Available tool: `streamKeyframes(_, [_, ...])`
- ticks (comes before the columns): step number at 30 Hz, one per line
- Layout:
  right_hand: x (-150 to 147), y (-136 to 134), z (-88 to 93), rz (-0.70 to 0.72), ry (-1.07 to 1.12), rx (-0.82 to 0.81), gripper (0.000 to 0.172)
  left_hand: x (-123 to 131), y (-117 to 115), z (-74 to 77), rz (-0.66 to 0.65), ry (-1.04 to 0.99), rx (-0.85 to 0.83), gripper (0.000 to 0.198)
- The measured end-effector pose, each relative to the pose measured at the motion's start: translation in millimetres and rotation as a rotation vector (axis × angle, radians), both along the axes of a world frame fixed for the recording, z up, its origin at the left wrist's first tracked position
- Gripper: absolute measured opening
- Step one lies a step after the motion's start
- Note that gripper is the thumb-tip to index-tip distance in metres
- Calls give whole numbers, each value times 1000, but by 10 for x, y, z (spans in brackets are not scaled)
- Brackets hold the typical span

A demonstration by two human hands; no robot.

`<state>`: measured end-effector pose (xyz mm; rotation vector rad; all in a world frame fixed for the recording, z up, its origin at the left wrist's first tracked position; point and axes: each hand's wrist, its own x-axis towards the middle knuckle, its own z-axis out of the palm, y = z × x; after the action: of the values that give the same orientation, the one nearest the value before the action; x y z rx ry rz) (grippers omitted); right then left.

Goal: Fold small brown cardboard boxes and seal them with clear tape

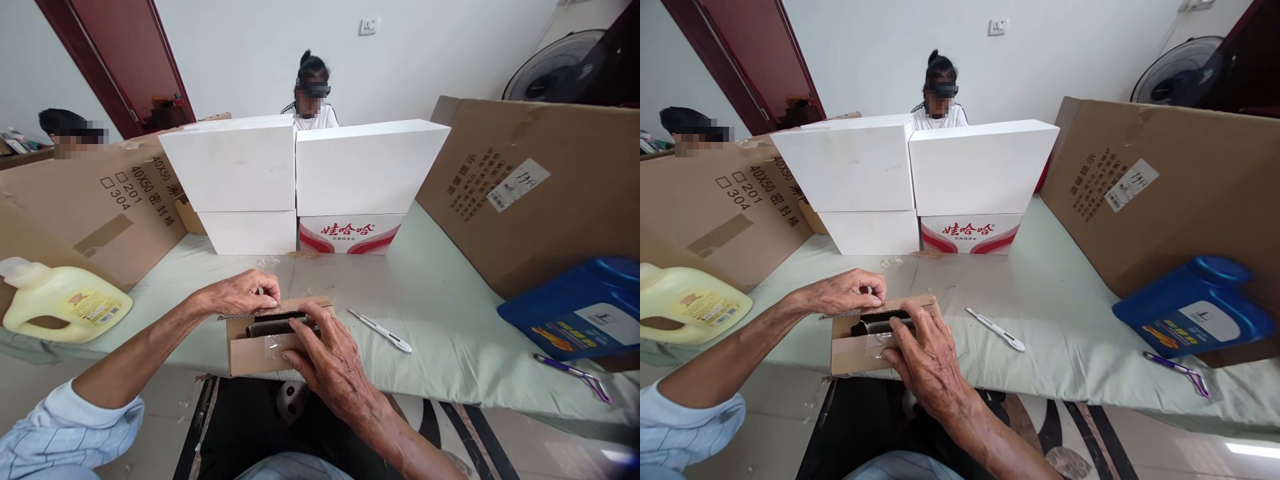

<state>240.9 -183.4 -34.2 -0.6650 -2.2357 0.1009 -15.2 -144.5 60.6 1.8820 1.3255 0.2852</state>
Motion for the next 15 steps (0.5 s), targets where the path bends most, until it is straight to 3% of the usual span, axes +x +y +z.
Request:
streamKeyframes(8, [32,-69,-32,-27,-4,63,23,103,-95,2,-170,145,188,20])
streamKeyframes(13, [67,-164,-104,-79,-14,113,25,-26,-175,-3,-31,46,163,17])
streamKeyframes(15, [88,-222,-136,-90,2,136,25,-62,-256,15,-47,21,150,20])
